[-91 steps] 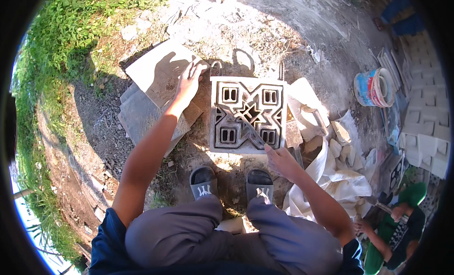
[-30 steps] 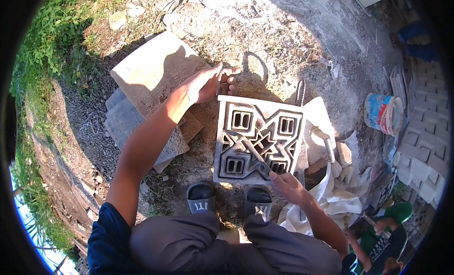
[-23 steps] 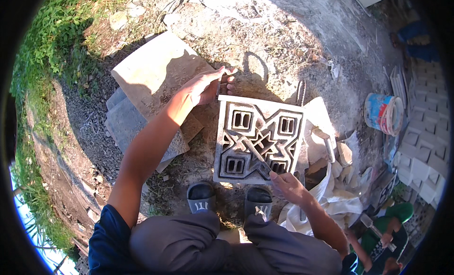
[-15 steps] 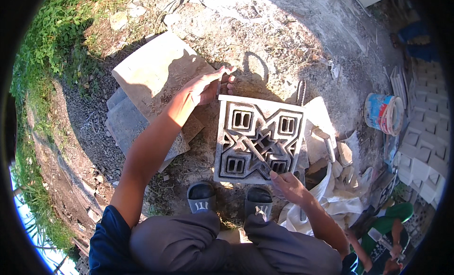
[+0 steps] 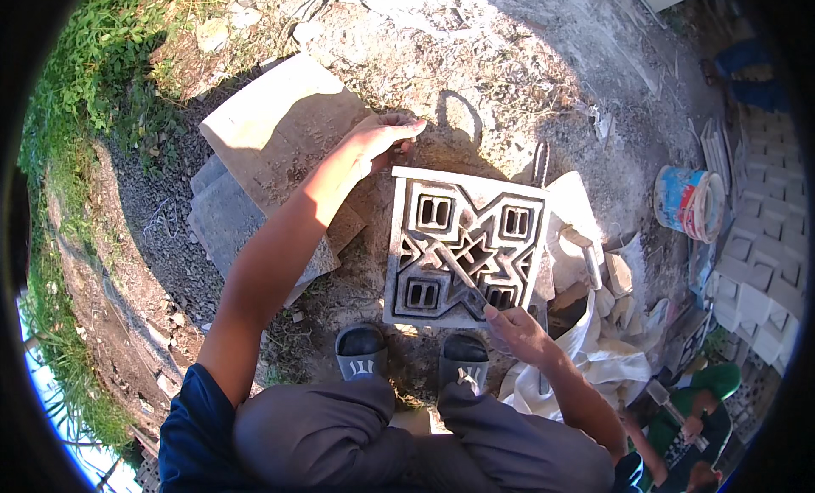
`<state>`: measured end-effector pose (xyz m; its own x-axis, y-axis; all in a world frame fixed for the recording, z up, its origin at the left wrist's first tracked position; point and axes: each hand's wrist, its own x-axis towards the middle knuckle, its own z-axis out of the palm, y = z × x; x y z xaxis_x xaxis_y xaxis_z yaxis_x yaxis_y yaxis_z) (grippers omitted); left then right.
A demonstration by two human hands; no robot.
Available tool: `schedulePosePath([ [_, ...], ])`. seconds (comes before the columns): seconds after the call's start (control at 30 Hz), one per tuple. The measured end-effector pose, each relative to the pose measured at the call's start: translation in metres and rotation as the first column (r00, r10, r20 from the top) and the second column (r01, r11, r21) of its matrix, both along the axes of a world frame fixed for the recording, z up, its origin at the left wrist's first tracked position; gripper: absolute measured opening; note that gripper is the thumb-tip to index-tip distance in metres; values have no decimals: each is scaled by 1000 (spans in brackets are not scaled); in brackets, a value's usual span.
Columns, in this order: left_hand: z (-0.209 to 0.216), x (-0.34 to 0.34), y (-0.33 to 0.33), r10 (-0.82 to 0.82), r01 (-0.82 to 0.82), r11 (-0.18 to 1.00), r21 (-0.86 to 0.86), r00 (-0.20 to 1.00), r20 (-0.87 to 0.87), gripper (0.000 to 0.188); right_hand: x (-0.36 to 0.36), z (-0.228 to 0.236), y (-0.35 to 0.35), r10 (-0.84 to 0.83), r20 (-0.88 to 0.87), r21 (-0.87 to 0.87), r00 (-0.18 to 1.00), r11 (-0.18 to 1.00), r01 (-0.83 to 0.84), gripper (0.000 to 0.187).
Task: The person cleans debris from a decorative stone tile using a metal tool, scraping the recessed pattern and edges before lifting the tile from the workspace.
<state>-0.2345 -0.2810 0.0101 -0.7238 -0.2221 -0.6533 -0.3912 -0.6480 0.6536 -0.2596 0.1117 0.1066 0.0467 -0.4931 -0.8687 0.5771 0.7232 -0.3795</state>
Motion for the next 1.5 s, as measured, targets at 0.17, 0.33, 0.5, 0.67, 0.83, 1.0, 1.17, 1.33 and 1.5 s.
schedulePosePath([
  [0.17,11,-1,4,-46,59,979,-197,996,71,25,0,2,-1,-13,-5,-6,1000,1000,13,49],
  [0.33,4,8,1,-36,39,998,53,998,-52,19,1,6,-4,3,-47,-42,999,999,-5,50],
  [0.5,8,9,1,-38,41,998,56,998,-46,16,2,6,-7,40,-72,-24,997,999,-42,50],
  [0.67,27,-12,-6,-86,119,906,-406,991,98,31,1,6,-5,27,-92,-1,995,1000,-27,56],
  [0.83,52,-73,-17,-243,200,666,-718,969,44,29,-1,3,-2,140,-183,-62,973,986,-153,60],
  [1.0,30,-141,20,-559,436,612,-660,828,29,28,1,-5,5,192,-271,-41,943,977,-211,69],
  [1.17,7,-176,90,-801,642,524,-560,595,-68,49,3,-10,29,58,-298,-127,953,987,-100,69],
  [1.33,9,-198,134,-643,633,764,-122,762,-73,50,-1,-1,25,38,-330,-138,943,986,-88,62],
  [1.5,-12,-198,136,-473,536,777,329,843,-255,45,-6,-4,27,63,-317,-137,946,984,-111,67],
])
